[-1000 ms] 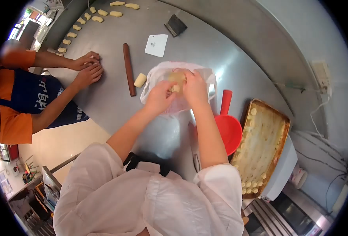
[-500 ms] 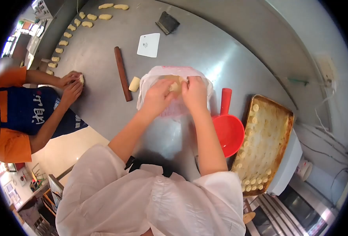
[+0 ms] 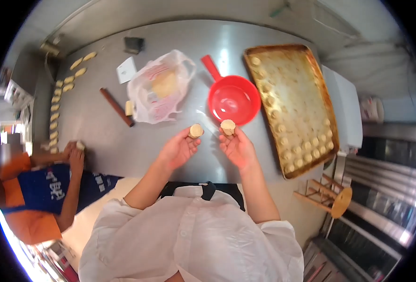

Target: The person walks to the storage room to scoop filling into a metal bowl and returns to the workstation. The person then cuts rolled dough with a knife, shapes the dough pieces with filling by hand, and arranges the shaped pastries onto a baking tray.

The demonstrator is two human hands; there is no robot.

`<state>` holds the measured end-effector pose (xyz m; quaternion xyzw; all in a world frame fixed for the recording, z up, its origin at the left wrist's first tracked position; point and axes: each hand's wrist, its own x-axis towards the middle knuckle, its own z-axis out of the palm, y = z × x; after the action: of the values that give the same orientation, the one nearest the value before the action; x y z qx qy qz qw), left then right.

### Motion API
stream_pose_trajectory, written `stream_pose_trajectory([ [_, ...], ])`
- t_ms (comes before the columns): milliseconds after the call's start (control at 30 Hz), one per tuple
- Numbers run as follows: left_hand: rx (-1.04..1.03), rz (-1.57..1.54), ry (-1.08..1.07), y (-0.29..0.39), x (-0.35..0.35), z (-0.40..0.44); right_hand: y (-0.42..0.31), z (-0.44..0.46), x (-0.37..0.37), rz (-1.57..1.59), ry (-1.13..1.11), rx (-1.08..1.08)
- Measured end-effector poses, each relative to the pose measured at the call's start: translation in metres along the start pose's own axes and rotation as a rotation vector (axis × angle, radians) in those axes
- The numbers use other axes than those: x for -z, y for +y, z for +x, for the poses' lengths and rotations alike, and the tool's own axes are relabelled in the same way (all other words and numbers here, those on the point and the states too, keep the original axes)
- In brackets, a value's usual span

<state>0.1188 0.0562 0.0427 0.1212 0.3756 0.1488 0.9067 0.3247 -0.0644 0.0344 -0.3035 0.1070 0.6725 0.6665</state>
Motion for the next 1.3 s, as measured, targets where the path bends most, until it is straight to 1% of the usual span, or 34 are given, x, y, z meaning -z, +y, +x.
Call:
stream_pose_trajectory([
  [33, 0.04, 0.027, -0.027, -0.008, -0.005, 0.008, 0.0, -0.01, 0.017, -0.004, 0.009, 0.075],
  [67, 0.027, 0.066, -0.064, -0.018, -0.008, 0.016, -0.001, -0.021, 0.037, 0.016, 0.037, 0.127],
  [100, 0.02, 0.098, -0.105, -0.029, -0.013, 0.025, -0.003, -0.032, 0.051, 0.016, 0.103, 0.18],
  [133, 0.074, 0.111, -0.137, -0.039, -0.023, 0.031, -0.006, -0.046, 0.063, 0.013, 0.174, 0.226],
  [200, 0.056, 0.299, -0.099, -0.054, -0.051, 0.04, -0.019, -0.078, 0.075, 0.126, 0.239, 0.329],
  [267, 0.077, 0.295, -0.094, -0.075, -0.076, 0.053, -0.039, -0.102, 0.102, 0.21, 0.238, 0.483],
  [300, 0.089, 0.318, -0.1, -0.086, -0.088, 0.057, -0.052, -0.111, 0.118, 0.212, 0.236, 0.482],
  [367, 0.121, 0.327, -0.123, -0.105, -0.115, 0.066, -0.084, -0.125, 0.151, 0.093, 0.394, 0.609],
  [400, 0.121, 0.338, -0.11, -0.114, -0.128, 0.072, -0.099, -0.129, 0.157, 0.108, 0.391, 0.602],
  [467, 0.114, 0.473, -0.124, -0.133, -0.154, 0.089, -0.134, -0.137, 0.156, -0.238, 0.561, 0.677],
  [500, 0.082, 0.545, -0.108, -0.143, -0.166, 0.102, -0.149, -0.133, 0.16, -0.366, 0.658, 0.665],
  [533, 0.089, 0.556, -0.1, -0.152, -0.179, 0.115, -0.163, -0.13, 0.167, -0.351, 0.66, 0.66],
  [600, -0.151, 1.021, -0.191, -0.169, -0.202, 0.14, -0.186, -0.123, 0.179, -0.97, 0.815, 0.609],
  [633, -0.142, 1.027, -0.182, -0.177, -0.21, 0.153, -0.194, -0.119, 0.184, -1.073, 0.861, 0.614],
  [667, -0.303, 1.236, -0.223, -0.184, -0.218, 0.166, -0.201, -0.116, 0.188, -1.069, 0.856, 0.601],
  [733, -0.642, 1.639, -0.294, -0.2, -0.229, 0.192, -0.217, -0.112, 0.183, -1.378, 0.951, 0.766],
  [767, -0.758, 1.725, -0.305, -0.207, -0.231, 0.204, -0.223, -0.108, 0.186, -1.383, 0.924, 0.756],
  [800, -0.755, 1.732, -0.269, -0.214, -0.229, 0.214, -0.228, -0.105, 0.189, -1.495, 0.908, 0.776],
  [833, -0.836, 1.773, -0.288, -0.221, -0.228, 0.222, -0.231, -0.101, 0.193, -1.606, 0.888, 0.798],
  [867, -0.92, 1.812, -0.313, -0.226, -0.225, 0.23, -0.235, -0.097, 0.199, -1.607, 0.857, 0.794],
  [933, -0.924, 1.873, -0.267, -0.235, -0.226, 0.236, -0.24, -0.091, 0.21, -1.91, 0.785, 0.922],
  [1000, -0.923, 1.933, -0.241, -0.238, -0.223, 0.241, -0.242, -0.085, 0.215, -1.919, 0.788, 0.919],
  [1067, -0.884, 2.057, -0.261, -0.242, -0.221, 0.245, -0.245, -0.083, 0.214, -1.989, 0.791, 0.882],
  [1100, -0.886, 2.058, -0.261, -0.242, -0.222, 0.246, -0.245, -0.082, 0.215, -1.989, 0.792, 0.884],
  [1167, -0.874, 2.115, -0.311, -0.241, -0.223, 0.246, -0.244, -0.079, 0.22, -2.053, 0.721, 0.876],
  [1300, -0.88, 2.101, -0.295, -0.242, -0.227, 0.239, -0.241, -0.08, 0.218, -2.073, 0.689, 0.868],
])
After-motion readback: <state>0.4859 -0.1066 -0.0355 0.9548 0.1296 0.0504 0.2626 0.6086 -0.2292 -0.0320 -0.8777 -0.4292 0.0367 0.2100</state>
